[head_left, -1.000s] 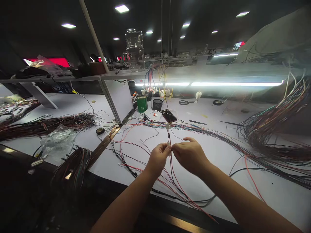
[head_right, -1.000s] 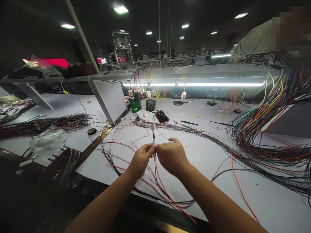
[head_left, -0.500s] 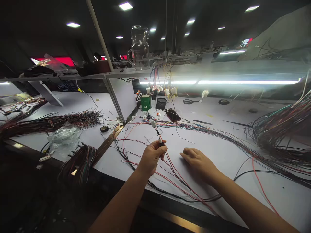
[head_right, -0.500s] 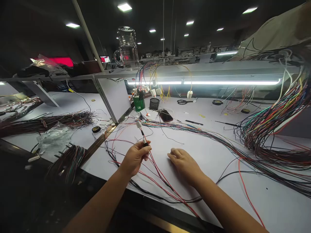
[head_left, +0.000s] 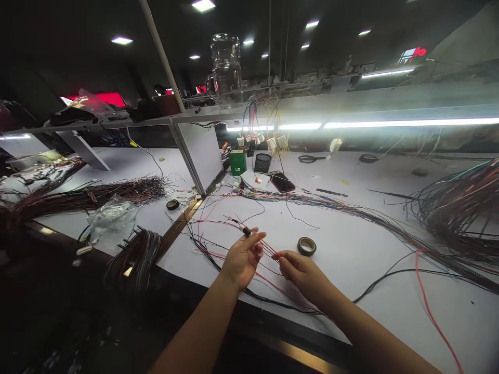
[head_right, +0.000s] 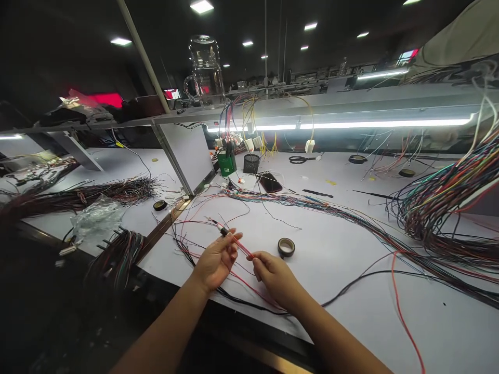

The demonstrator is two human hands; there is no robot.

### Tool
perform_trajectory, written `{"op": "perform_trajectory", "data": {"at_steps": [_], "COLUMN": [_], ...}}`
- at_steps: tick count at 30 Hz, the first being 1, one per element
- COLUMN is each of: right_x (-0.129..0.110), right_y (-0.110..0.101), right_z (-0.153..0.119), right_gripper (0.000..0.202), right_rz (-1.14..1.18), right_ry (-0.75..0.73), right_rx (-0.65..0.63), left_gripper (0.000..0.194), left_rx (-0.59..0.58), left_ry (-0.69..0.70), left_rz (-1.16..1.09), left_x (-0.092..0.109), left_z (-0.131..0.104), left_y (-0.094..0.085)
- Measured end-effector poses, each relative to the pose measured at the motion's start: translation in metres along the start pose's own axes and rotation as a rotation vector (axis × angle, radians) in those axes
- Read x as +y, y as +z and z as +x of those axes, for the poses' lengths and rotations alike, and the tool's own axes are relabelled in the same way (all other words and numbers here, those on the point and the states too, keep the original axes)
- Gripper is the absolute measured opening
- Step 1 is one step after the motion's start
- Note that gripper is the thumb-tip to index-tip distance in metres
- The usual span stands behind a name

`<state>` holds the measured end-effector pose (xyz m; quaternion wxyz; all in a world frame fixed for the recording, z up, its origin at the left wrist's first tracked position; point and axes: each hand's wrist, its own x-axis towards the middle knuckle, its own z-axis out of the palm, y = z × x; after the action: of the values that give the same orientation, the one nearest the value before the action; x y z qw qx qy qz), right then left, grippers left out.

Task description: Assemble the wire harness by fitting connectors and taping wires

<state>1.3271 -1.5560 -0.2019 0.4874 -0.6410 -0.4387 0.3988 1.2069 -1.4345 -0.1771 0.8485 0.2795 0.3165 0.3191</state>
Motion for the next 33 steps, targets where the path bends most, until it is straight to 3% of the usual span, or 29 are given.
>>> {"op": "perform_trajectory", "data": {"at_steps": [3, 9, 12, 16, 19, 22, 25, 27, 30, 33], "right_x": [0.006, 0.023, 0.023, 0.017, 0.023, 0.042, 0.063, 0.067, 0.048, 0.008], "right_y": [-0.001, 0.003, 0.006, 0.005, -0.016, -0.056, -0.091, -0.100, -0.092, -0.074], "right_z": [-0.003, -0.011, -0.012, -0.013, -0.010, -0.005, 0.001, 0.003, 0.004, 0.003], "right_gripper": [0.035, 0.045, 0.043, 0.040, 0.036, 0.033, 0.036, 0.033, 0.024, 0.023], "right_rz": [-0.054, -0.052, -0.086, -0.179, -0.380, -0.684, -0.837, -0.837, -0.700, -0.513], "right_ry": [0.003, 0.075, 0.011, -0.029, -0.197, -0.400, -0.458, -0.481, -0.436, -0.362], "right_rx": [-0.030, -0.027, 0.035, -0.007, 0.103, 0.283, 0.218, 0.140, 0.089, 0.023], "left_gripper": [0.026, 0.028, 0.032, 0.031, 0.027, 0.027, 0.028, 0.031, 0.034, 0.033], "left_rx": [-0.066, -0.120, -0.162, -0.160, -0.145, -0.174, -0.204, -0.199, -0.198, -0.238], "left_ry": [-0.072, 0.055, 0.084, 0.132, 0.119, 0.082, 0.057, 0.021, -0.063, -0.111], "left_rz": [0.083, 0.350, 0.434, 0.481, 0.502, 0.538, 0.589, 0.581, 0.538, 0.506], "left_x": [-0.002, 0.000, -0.003, -0.007, -0.005, 0.001, 0.005, 0.007, 0.008, 0.010], "left_z": [-0.005, -0.006, -0.006, -0.004, -0.002, 0.000, 0.000, -0.001, -0.002, -0.004], "left_y": [-0.003, -0.001, 0.001, 0.001, -0.001, -0.004, -0.006, -0.005, -0.003, 0.000]}}
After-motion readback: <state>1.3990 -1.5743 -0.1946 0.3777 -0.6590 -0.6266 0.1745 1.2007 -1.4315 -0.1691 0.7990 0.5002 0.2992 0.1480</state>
